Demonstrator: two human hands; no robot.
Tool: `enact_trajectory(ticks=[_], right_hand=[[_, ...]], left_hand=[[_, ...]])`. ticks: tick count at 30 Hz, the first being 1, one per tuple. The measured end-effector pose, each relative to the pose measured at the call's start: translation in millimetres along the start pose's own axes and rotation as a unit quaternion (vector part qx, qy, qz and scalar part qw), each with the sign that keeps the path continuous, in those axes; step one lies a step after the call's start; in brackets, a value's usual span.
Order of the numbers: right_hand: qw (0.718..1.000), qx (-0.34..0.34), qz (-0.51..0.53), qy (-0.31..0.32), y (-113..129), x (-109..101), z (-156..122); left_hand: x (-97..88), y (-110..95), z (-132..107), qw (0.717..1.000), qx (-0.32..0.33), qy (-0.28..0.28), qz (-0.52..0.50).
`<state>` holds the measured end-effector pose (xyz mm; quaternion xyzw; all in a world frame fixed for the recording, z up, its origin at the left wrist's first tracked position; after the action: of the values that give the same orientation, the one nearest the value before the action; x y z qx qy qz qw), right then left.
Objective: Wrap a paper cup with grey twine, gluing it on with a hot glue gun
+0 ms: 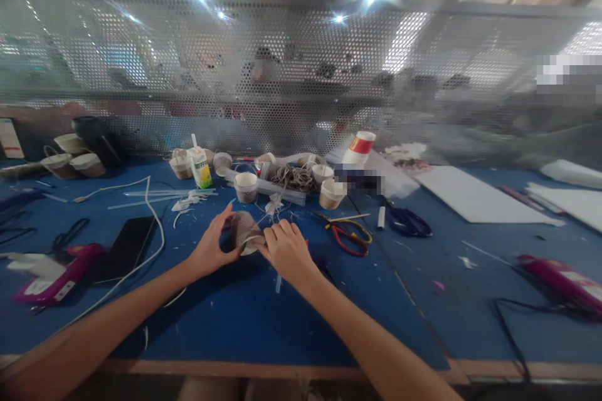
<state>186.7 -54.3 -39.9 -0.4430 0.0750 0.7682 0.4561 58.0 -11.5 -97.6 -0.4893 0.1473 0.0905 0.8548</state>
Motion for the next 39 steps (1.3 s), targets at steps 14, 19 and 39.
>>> enact_trajectory(ticks=[14,19,39], right_hand=[[0.942,0.129,0.115,0.286,-67,21,-38],[0.897,0.159,0.028,0.411,-51,25,-40],[0.801,0.464,0.349,0.144,-128,12,-43]], left_hand=[[-12.9,20,1,0.993,-0.101,-0.057,0.006],[-23.4,23,0,0.986,-0.125,-0.100,0.043],[-7.9,10,21,0.968,0.036,0.135,0.210]])
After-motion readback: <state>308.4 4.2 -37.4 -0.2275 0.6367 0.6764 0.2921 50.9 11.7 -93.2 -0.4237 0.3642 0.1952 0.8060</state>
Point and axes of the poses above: each hand's wrist, its own z-axis towards the middle knuckle, its own x-axis out of the palm, y = z × x, the point moved 10 cm from there along z, towards the middle knuckle, and after that the axes turned 2 degrees about -z, right-handed, at the moved point
